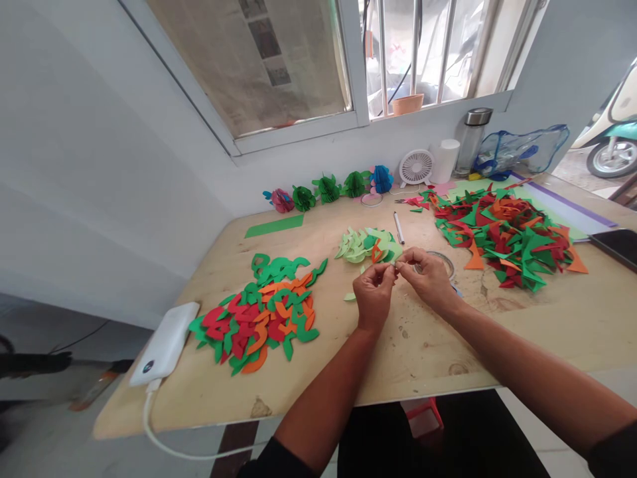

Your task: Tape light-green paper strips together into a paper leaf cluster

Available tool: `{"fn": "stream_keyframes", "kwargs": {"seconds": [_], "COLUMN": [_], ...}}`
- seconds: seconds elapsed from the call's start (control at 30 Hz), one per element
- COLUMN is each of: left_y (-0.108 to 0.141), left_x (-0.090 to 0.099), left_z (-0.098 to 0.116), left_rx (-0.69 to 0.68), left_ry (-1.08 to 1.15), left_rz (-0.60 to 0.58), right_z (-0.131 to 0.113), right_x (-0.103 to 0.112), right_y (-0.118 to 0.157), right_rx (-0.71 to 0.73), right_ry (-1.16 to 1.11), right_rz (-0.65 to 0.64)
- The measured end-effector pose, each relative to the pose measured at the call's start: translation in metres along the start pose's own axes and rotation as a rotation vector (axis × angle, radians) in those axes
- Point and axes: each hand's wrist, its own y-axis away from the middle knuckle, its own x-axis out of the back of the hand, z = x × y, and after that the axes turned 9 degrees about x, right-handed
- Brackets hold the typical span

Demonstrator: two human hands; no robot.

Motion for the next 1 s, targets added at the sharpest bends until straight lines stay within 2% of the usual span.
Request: {"fn": "stream_keyframes", "kwargs": {"seconds": [0.37, 0.83, 1.0], "left_y": [-0.0004, -0.0032, -0.0027], "left_x": [-0.0003, -0.0004, -0.0004], "left_z": [-0.0006, -0.0026, -0.0023], "left_rx": [0.015, -0.035, -0.067], "left_ry": [0.005, -0.085, -0.123], "left_rz": [0.02, 0.113, 0.12], "right_z": [0.0008, -0.0015, -0.004], "right_x": [-0.0002, -0.0029, -0.0029], "right_y": [0.0002, 0.004, 0.0045], "right_rx": [0.042, 0.144, 0.14], "right_ry": [0.052, 0.135, 0.15], "right_rz": [-0.009, -0.02, 0.016]}}
